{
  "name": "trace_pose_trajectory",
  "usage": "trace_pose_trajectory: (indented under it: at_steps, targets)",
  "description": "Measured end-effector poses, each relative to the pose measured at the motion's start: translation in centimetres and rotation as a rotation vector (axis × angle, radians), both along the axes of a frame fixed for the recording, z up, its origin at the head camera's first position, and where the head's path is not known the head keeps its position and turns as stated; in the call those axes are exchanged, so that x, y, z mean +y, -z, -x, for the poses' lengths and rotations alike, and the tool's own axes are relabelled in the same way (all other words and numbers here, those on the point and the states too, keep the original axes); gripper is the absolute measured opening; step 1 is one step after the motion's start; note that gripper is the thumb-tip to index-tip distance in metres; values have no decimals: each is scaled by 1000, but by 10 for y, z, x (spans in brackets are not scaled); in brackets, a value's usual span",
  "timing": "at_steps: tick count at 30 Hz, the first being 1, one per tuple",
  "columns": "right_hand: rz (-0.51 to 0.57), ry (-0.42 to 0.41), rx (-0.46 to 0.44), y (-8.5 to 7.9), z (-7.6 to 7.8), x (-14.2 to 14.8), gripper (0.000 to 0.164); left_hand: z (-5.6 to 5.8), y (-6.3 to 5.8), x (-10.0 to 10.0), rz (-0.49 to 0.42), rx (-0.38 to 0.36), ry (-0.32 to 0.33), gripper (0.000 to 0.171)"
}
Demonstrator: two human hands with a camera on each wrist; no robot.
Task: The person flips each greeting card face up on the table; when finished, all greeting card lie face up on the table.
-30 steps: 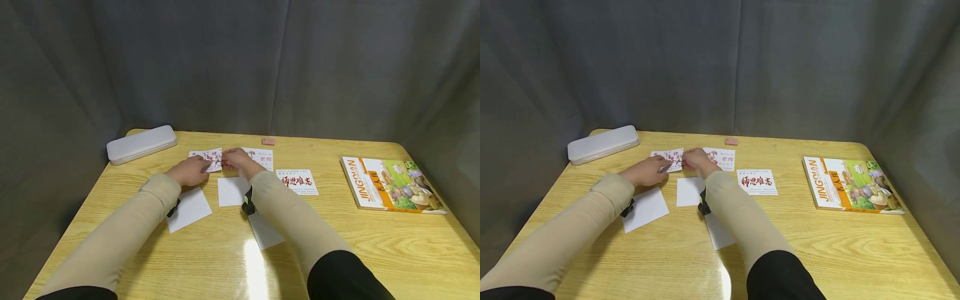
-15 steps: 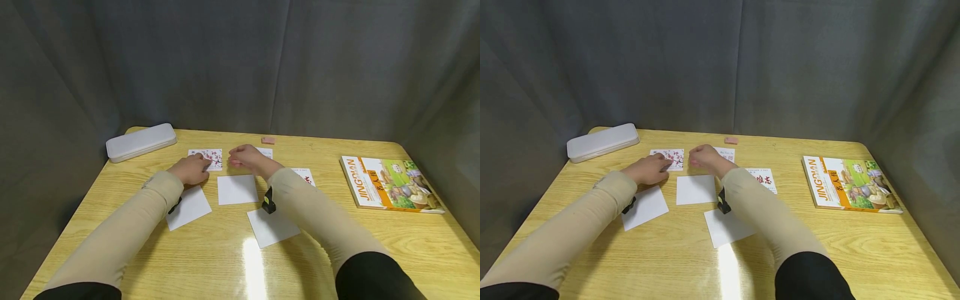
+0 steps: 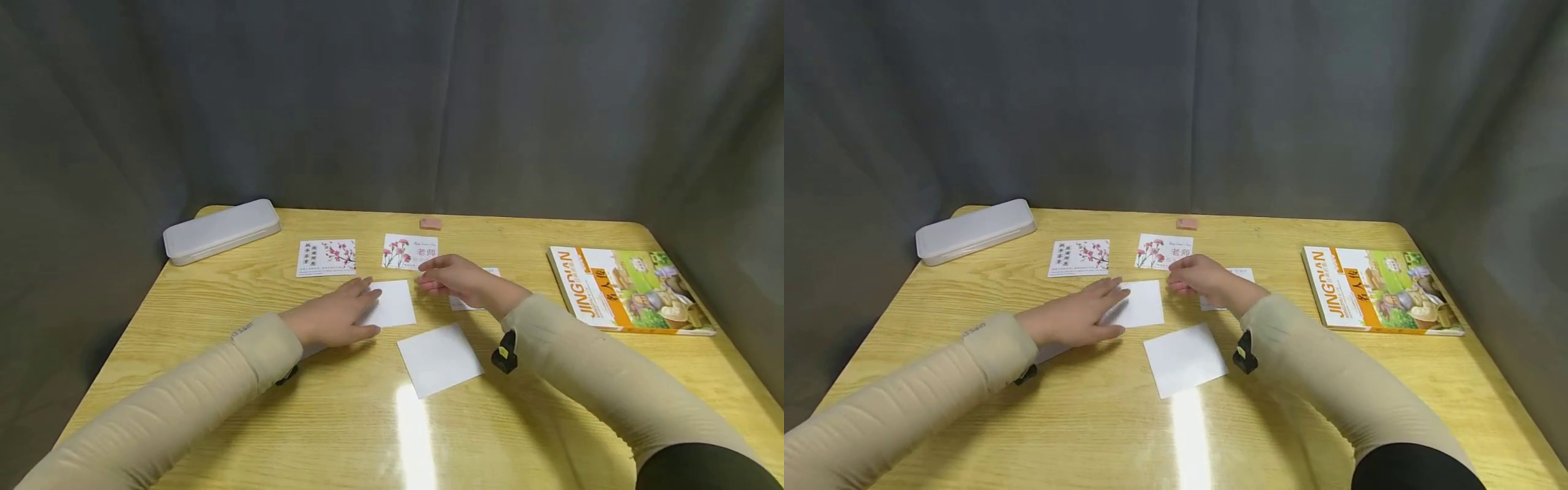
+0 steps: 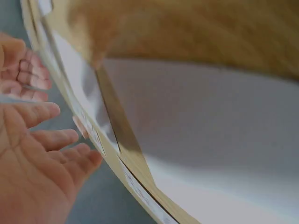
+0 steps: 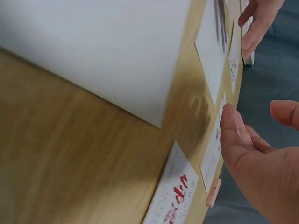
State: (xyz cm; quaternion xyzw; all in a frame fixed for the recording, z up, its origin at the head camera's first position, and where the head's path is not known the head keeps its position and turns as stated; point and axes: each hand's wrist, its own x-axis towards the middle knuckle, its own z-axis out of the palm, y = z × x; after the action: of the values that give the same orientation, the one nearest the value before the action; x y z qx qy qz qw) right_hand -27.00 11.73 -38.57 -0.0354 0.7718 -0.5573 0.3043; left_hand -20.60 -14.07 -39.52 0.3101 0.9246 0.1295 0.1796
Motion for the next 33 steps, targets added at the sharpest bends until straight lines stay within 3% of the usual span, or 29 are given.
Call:
trace_pose_trajectory:
  at_steps: [5, 9, 14, 21, 29, 33]
  targets:
    - [15, -26, -68, 3, -7, -5, 49, -6, 1, 6, 146, -44, 44, 86]
    - [40, -13, -108, 3, -10, -10, 51, -3, 5, 10, 194, -57, 58, 90]
    - [32, -13, -114, 0, -12, -14, 50, -3, 6, 15, 176, -93, 44, 91]
    - [36, 40, -119, 4, -14, -12, 49, -2, 10, 17, 153, -84, 35, 87]
    - [139, 178, -126, 13, -17, -9, 38, -3, 6, 13, 36, -128, 1, 80]
    - [135, 189, -102, 17, -17, -10, 26, -3, 6, 11, -31, -127, 4, 78]
